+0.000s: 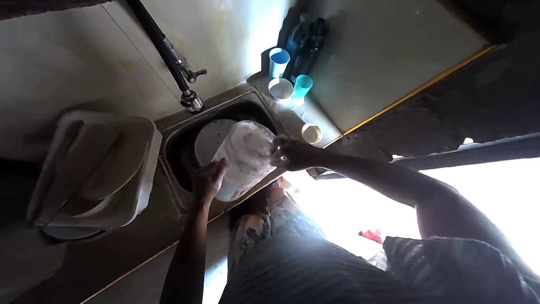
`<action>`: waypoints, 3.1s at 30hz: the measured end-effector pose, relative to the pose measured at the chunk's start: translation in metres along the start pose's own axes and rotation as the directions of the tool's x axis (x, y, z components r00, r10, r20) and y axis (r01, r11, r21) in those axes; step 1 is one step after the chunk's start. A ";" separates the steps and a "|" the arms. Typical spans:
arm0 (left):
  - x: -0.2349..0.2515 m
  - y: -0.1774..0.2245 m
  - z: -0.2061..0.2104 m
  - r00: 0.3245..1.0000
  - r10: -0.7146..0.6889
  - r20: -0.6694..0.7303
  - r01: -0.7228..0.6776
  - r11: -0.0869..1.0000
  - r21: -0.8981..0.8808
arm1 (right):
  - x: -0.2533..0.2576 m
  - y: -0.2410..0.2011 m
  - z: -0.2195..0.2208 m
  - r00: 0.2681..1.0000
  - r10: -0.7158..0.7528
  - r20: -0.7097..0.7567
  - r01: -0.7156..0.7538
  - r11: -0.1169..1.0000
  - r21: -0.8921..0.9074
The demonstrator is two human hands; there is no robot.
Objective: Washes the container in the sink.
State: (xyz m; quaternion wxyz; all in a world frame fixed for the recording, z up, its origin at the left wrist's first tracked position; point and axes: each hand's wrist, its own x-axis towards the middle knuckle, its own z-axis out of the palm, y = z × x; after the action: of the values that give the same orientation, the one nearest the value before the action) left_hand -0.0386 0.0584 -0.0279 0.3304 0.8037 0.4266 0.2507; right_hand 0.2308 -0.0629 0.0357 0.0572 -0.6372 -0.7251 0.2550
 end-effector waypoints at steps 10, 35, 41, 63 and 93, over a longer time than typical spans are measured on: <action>-0.001 0.017 -0.002 0.974 -0.226 0.020 0.223 0.969 0.104 | 0.044 -0.052 -0.008 0.935 0.264 -0.238 -0.169 0.920 0.354; -0.050 -0.026 -0.032 0.919 -0.392 0.042 0.377 0.843 -0.382 | 0.058 -0.054 0.043 0.909 -0.170 -0.381 0.279 0.926 0.253; -0.028 0.010 -0.073 0.933 -0.336 0.128 0.334 0.942 0.044 | 0.065 -0.103 0.044 0.926 -0.319 -0.202 0.377 0.801 0.465; -0.025 0.028 -0.040 0.887 -0.462 -0.007 0.461 0.883 0.091 | 0.139 -0.073 -0.012 0.953 -0.297 -0.061 0.292 0.954 -0.074; -0.018 0.034 -0.019 0.890 -0.422 -0.170 0.418 0.906 -0.061 | 0.115 -0.092 -0.023 0.984 -0.169 0.057 0.178 0.904 -0.388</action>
State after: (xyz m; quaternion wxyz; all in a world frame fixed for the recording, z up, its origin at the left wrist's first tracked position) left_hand -0.0432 0.0351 0.0074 0.3462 0.6629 0.6153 0.2492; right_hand 0.1372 0.0480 0.0686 -0.0570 -0.5657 -0.8158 0.1058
